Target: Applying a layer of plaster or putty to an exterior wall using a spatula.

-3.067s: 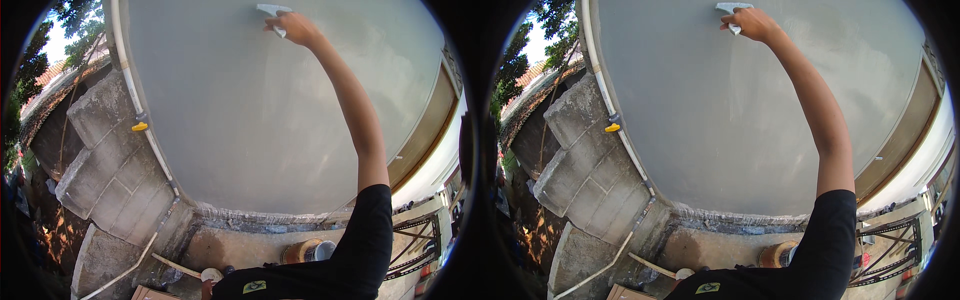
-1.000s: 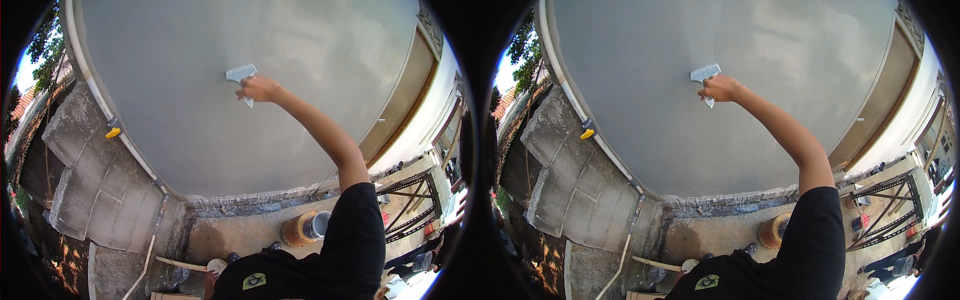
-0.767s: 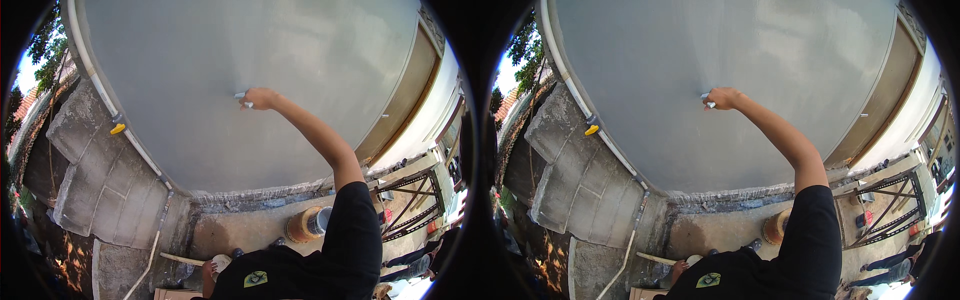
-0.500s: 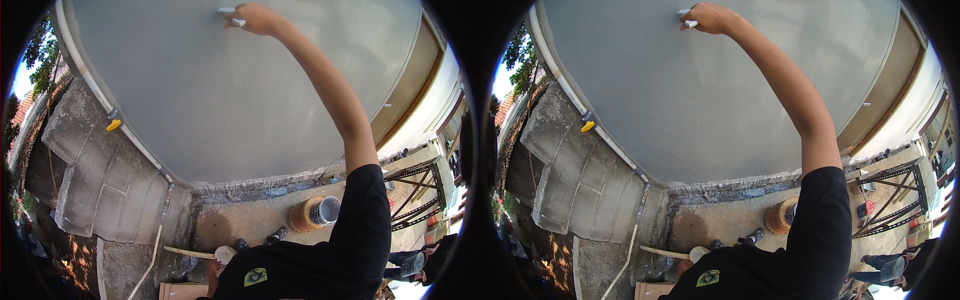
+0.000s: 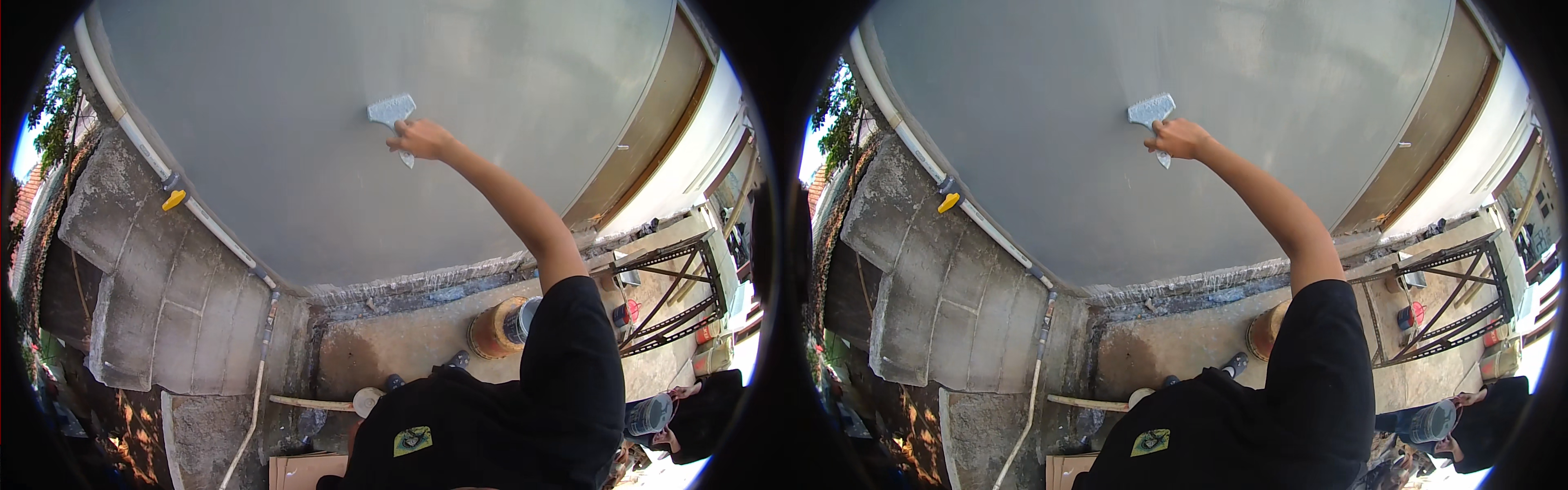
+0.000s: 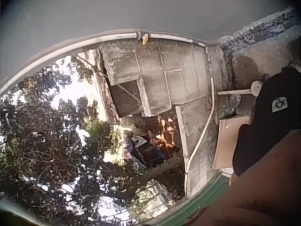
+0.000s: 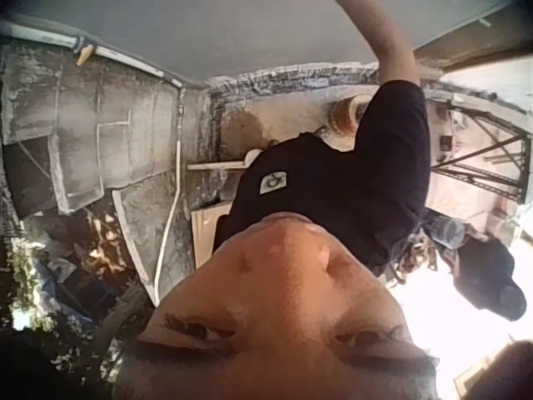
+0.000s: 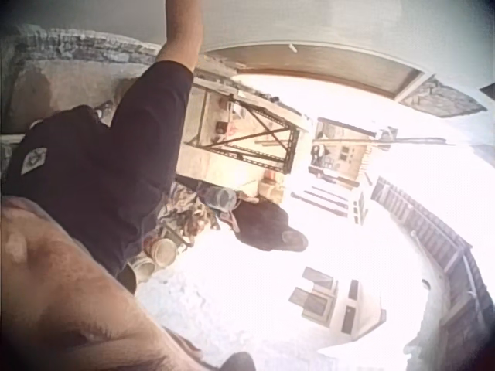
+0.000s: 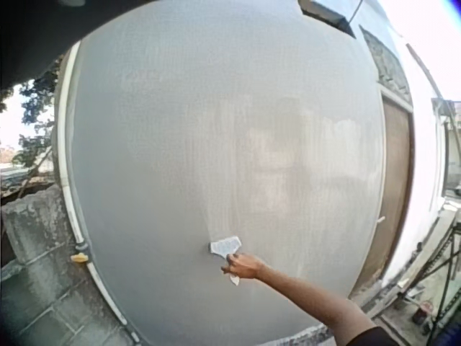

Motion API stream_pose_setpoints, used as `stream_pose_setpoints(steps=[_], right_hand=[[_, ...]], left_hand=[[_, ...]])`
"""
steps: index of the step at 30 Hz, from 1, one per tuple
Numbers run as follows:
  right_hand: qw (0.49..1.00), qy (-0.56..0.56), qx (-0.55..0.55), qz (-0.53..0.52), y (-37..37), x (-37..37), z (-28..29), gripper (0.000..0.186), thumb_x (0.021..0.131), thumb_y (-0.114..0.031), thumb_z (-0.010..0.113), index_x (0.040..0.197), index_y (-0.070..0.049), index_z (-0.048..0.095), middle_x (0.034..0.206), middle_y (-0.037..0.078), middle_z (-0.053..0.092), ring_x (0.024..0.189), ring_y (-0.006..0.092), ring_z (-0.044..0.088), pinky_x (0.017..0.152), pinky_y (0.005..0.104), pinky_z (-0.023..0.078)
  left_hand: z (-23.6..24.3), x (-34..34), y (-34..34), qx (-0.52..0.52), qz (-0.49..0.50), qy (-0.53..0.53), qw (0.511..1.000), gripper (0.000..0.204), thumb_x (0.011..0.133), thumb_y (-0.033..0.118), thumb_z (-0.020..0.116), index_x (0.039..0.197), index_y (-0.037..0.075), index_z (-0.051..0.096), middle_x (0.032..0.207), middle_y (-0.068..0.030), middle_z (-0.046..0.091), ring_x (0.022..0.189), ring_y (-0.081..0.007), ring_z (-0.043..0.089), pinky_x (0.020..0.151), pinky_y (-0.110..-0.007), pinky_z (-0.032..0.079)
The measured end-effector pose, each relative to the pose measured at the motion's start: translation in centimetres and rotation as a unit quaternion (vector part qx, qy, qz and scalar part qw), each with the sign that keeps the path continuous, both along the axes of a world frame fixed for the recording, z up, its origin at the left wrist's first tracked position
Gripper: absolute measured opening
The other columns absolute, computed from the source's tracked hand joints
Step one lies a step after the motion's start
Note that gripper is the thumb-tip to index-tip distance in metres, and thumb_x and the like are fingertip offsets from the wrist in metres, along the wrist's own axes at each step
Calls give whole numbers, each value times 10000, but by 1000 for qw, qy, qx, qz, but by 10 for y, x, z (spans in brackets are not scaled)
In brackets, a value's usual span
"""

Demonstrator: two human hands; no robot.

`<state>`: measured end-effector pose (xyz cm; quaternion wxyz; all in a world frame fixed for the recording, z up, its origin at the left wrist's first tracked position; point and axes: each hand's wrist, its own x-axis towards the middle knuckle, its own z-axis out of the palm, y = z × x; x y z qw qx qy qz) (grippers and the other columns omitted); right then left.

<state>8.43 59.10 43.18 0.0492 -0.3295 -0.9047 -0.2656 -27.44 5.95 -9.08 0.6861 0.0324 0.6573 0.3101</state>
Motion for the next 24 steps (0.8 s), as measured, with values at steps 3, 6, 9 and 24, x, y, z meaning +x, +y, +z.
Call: stream_pose_setpoints(steps=[3, 6, 9, 24], right_hand=[[995, 5, -103, -8, -15, -8, -18, 166, 819, -190, 559, 971, -175, 623, 898, 125, 561, 825, 271, 614, 680, 375, 512], [985, 45, -164, -6, -6, -33, 2, 132, 833, -203, 558, 929, -137, 619, 840, 139, 570, 820, 309, 593, 698, 413, 485], [979, 72, -178, -64, -15, -31, 67, 250, 878, -332, 526, 891, -96, 607, 774, 111, 597, 780, 314, 576, 659, 421, 463], [994, 80, 68, 17, 7, 10, 21, 217, 801, -176, 574, 1016, -201, 565, 937, 94, 512, 810, 252, 610, 607, 359, 536]], left_hand=[[-15, -18, -2, -33, 53, -10, 998, 445, 856, 326, 488, 1186, 27, 478, 1107, -147, 574, 992, -271, 554, 880, -420, 404], [-34, -37, -7, -20, 72, -17, 997, 417, 860, 322, 485, 1154, 27, 494, 1084, -136, 583, 985, -262, 558, 880, -407, 403], [-2, -27, -6, 60, 51, 21, 997, 376, 865, 316, 478, 1109, 32, 516, 1056, -122, 596, 976, -252, 562, 880, -398, 403], [35, -3, -55, 165, -202, 130, 957, 384, 870, 295, 489, 1157, 41, 480, 1096, -121, 575, 978, -268, 560, 911, -414, 401]])
